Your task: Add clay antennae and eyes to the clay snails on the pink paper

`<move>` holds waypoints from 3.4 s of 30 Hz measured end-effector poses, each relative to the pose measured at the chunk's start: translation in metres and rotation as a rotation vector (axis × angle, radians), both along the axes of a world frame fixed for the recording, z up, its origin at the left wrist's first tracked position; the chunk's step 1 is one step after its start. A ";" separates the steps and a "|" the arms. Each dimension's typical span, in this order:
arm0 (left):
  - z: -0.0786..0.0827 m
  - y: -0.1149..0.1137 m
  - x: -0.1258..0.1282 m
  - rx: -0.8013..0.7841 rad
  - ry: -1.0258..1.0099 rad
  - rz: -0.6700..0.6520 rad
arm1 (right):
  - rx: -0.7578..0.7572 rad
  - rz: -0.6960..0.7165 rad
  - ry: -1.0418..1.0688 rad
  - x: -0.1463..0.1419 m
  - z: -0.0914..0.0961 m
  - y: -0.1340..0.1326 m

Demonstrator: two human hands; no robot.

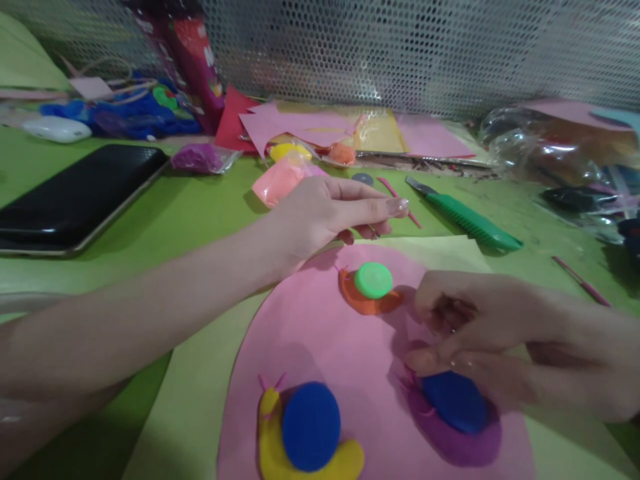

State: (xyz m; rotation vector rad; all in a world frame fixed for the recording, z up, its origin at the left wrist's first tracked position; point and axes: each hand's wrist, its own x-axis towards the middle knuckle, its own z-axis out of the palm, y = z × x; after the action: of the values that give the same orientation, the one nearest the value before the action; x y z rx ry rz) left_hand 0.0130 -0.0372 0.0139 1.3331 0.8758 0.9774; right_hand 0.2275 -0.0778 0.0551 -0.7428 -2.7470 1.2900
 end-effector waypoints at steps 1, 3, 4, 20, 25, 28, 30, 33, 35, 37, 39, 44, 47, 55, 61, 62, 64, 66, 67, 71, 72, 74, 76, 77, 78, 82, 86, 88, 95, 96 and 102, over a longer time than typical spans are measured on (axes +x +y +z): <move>0.000 0.000 0.000 -0.002 0.003 0.000 | -0.001 0.001 -0.005 0.000 0.000 0.000; 0.001 -0.001 0.001 -0.001 0.022 0.020 | -0.004 -0.006 0.019 0.000 0.001 0.000; 0.001 0.000 0.001 0.004 0.032 0.033 | -0.006 -0.013 0.041 0.000 0.001 0.001; 0.000 0.000 0.002 -0.018 0.046 -0.048 | 0.401 -0.384 0.268 -0.003 -0.008 0.004; -0.001 0.000 0.003 -0.023 0.016 -0.118 | 0.757 -0.532 0.308 -0.015 -0.008 -0.003; 0.001 -0.001 0.005 -0.028 -0.036 -0.127 | 0.862 -0.564 0.328 -0.020 -0.006 -0.005; 0.002 -0.002 0.006 -0.021 -0.059 -0.123 | 0.889 -0.544 0.328 -0.023 -0.005 -0.004; 0.003 -0.002 0.006 -0.008 -0.053 -0.114 | 0.901 -0.534 0.342 -0.028 -0.004 0.000; 0.002 -0.001 0.005 -0.006 -0.031 -0.109 | 0.906 -0.534 0.364 -0.031 -0.004 0.004; 0.000 0.000 0.003 -0.001 -0.034 -0.108 | 0.906 -0.530 0.374 -0.034 -0.004 0.008; -0.003 0.002 0.002 -0.002 -0.079 -0.102 | 0.910 -0.530 0.372 -0.035 -0.005 0.012; -0.005 0.004 0.000 -0.037 -0.188 -0.054 | 0.895 -0.574 0.404 -0.036 -0.013 0.018; -0.004 0.004 0.001 -0.045 -0.217 -0.064 | 0.888 -0.638 0.455 -0.035 -0.019 0.019; -0.003 0.000 0.002 -0.090 -0.228 -0.124 | 0.950 -0.650 0.445 -0.028 -0.024 0.019; -0.001 -0.002 0.002 -0.114 -0.238 -0.098 | 0.989 -0.621 0.442 -0.029 -0.025 0.016; -0.001 -0.002 0.002 -0.103 -0.238 -0.097 | 0.991 -0.609 0.444 -0.029 -0.026 0.016; -0.002 -0.001 0.002 -0.069 -0.223 -0.087 | 0.996 -0.583 0.456 -0.030 -0.028 0.015; -0.001 -0.001 0.003 -0.030 -0.188 -0.061 | 0.995 -0.565 0.486 -0.032 -0.028 0.013; -0.001 -0.001 0.003 -0.013 -0.169 -0.046 | 0.989 -0.565 0.493 -0.033 -0.028 0.011; 0.001 -0.004 0.004 -0.007 -0.139 -0.033 | 0.964 -0.631 0.446 -0.035 -0.026 0.005; 0.001 -0.005 0.005 -0.018 -0.142 -0.046 | 0.965 -0.649 0.433 -0.036 -0.026 0.004; 0.002 -0.006 0.005 -0.033 -0.140 -0.067 | 0.977 -0.663 0.426 -0.035 -0.026 0.004; 0.002 -0.008 0.005 -0.035 -0.128 -0.073 | 0.997 -0.651 0.437 -0.034 -0.027 0.005; 0.003 -0.008 0.005 -0.032 -0.122 -0.071 | 1.005 -0.639 0.443 -0.034 -0.027 0.005; 0.004 -0.008 0.005 -0.032 -0.117 -0.071 | 1.011 -0.631 0.450 -0.033 -0.027 0.005; 0.007 -0.010 0.005 -0.039 -0.113 -0.082 | 1.000 -0.610 0.439 -0.033 -0.026 0.004; 0.009 -0.012 0.006 -0.048 -0.095 -0.081 | 0.968 -0.622 0.416 -0.032 -0.026 0.003; 0.008 -0.012 0.006 -0.052 -0.093 -0.078 | 0.966 -0.641 0.397 -0.032 -0.027 0.003; 0.006 -0.011 0.006 0.012 -0.052 -0.052 | 0.949 -0.693 0.358 -0.032 -0.026 0.002; 0.007 -0.012 0.006 0.025 -0.040 -0.041 | 0.936 -0.693 0.360 -0.032 -0.026 0.003; 0.010 -0.014 0.007 -0.035 -0.016 -0.047 | 0.938 -0.666 0.368 -0.031 -0.028 0.005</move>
State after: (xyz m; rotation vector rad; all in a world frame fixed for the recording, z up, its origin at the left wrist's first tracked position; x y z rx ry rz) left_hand 0.0203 -0.0515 0.0238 1.3086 0.8420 0.9310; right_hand 0.1968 -0.0731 0.0270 -1.0042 -2.1059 -0.0236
